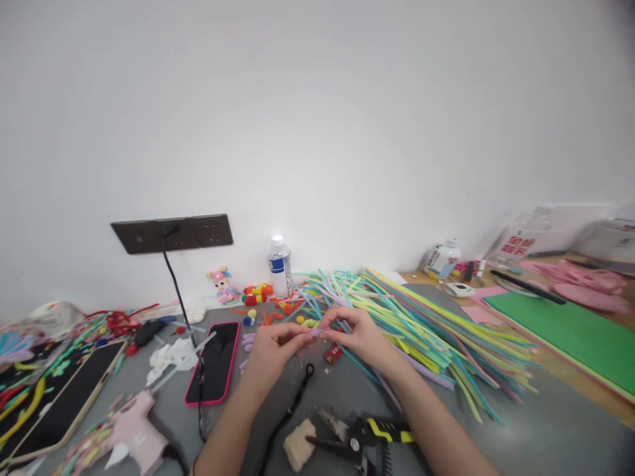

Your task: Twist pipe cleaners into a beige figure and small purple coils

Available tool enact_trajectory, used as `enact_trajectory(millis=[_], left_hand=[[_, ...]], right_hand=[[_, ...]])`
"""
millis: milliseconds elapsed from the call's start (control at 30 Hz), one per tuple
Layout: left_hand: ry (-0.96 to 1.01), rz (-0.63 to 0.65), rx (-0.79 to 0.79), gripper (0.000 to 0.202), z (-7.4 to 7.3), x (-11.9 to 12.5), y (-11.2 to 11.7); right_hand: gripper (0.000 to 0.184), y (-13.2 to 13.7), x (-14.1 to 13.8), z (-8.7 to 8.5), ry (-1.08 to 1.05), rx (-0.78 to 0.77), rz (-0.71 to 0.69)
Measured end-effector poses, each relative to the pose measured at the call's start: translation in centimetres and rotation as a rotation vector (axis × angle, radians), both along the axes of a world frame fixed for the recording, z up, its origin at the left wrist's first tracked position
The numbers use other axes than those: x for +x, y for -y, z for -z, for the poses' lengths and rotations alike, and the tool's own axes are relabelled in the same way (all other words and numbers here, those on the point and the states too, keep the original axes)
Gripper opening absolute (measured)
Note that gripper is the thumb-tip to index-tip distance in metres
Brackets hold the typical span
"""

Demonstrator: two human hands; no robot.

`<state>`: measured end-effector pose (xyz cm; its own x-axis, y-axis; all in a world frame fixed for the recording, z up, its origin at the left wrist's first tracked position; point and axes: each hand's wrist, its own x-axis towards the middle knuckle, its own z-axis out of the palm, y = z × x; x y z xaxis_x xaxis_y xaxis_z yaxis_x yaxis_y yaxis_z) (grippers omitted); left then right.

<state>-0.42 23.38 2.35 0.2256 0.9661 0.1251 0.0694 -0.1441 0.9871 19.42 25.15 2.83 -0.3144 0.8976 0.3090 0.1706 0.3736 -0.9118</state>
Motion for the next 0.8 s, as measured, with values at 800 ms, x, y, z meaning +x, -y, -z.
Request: enact_trajectory(millis=[800], left_hand=[[-0.693,-0.213,0.278,0.017,0.4,-10.2,4.9]], right_hand=[[0.031,-0.7,0.0,1.0,-0.135,0.048,-0.104]])
